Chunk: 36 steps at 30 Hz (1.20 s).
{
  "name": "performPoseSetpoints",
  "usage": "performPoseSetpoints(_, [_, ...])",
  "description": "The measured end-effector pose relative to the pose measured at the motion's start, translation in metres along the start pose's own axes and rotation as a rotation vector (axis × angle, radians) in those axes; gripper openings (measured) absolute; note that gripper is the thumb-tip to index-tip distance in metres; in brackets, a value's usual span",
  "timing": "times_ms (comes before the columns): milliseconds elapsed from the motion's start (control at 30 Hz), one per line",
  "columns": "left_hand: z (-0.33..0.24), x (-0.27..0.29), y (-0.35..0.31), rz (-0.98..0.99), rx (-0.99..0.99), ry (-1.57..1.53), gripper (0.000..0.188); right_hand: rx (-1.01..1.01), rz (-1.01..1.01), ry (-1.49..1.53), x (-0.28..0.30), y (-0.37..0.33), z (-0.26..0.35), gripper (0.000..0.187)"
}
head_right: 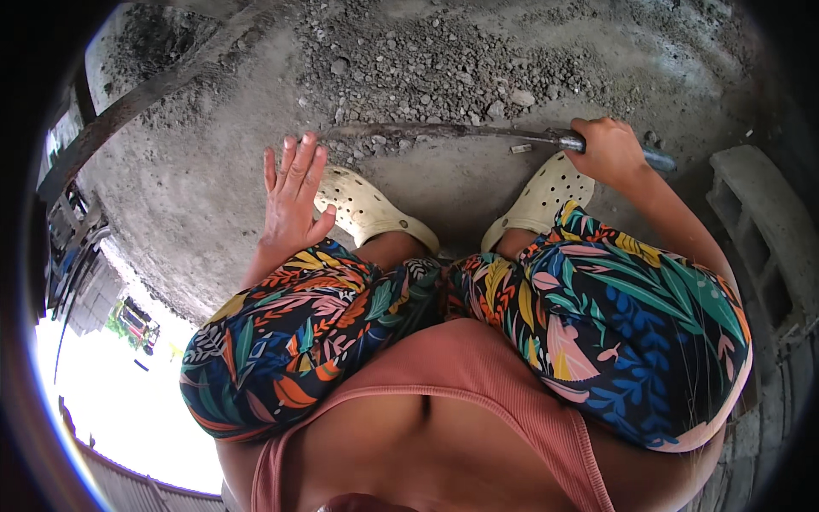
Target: Scraping and cleaning the concrete floor area beneath a piece of machinery using a machete.
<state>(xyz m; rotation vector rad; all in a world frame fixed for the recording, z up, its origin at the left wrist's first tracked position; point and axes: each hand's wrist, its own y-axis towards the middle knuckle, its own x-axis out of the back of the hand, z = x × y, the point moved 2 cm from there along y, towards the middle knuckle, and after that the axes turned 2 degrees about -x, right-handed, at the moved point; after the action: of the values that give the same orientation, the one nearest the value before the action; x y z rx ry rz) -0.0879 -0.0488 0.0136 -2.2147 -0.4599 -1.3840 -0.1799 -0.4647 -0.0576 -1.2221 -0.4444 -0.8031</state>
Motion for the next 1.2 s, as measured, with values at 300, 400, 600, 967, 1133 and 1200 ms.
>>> performPoseSetpoints(300, [0.000, 0.009, -0.002, -0.102, -0.021, -0.053, 0.073, 0.053, 0.033, 0.006, 0.001, -0.011, 0.005, 0.025])
performPoseSetpoints(400, [0.004, 0.009, 0.007, -0.031, 0.040, -0.082, 0.071, -0.052, 0.038, -0.093, -0.013, -0.003, 0.001, 0.024])
performPoseSetpoints(600, [0.014, 0.014, 0.003, -0.094, 0.107, -0.093, 0.067, -0.035, -0.005, 0.025, -0.005, -0.011, 0.005, 0.024])
performPoseSetpoints(967, [0.023, 0.010, -0.002, -0.062, 0.196, -0.086, 0.063, 0.019, 0.014, 0.039, -0.005, -0.012, 0.005, 0.019])
performPoseSetpoints(1133, [0.020, 0.014, -0.001, -0.034, 0.203, -0.063, 0.062, -0.053, -0.002, -0.093, -0.008, -0.003, 0.000, 0.017])
performPoseSetpoints(1200, [0.020, 0.016, 0.000, -0.050, 0.196, -0.074, 0.062, -0.008, -0.013, -0.051, -0.004, -0.005, -0.002, 0.018])
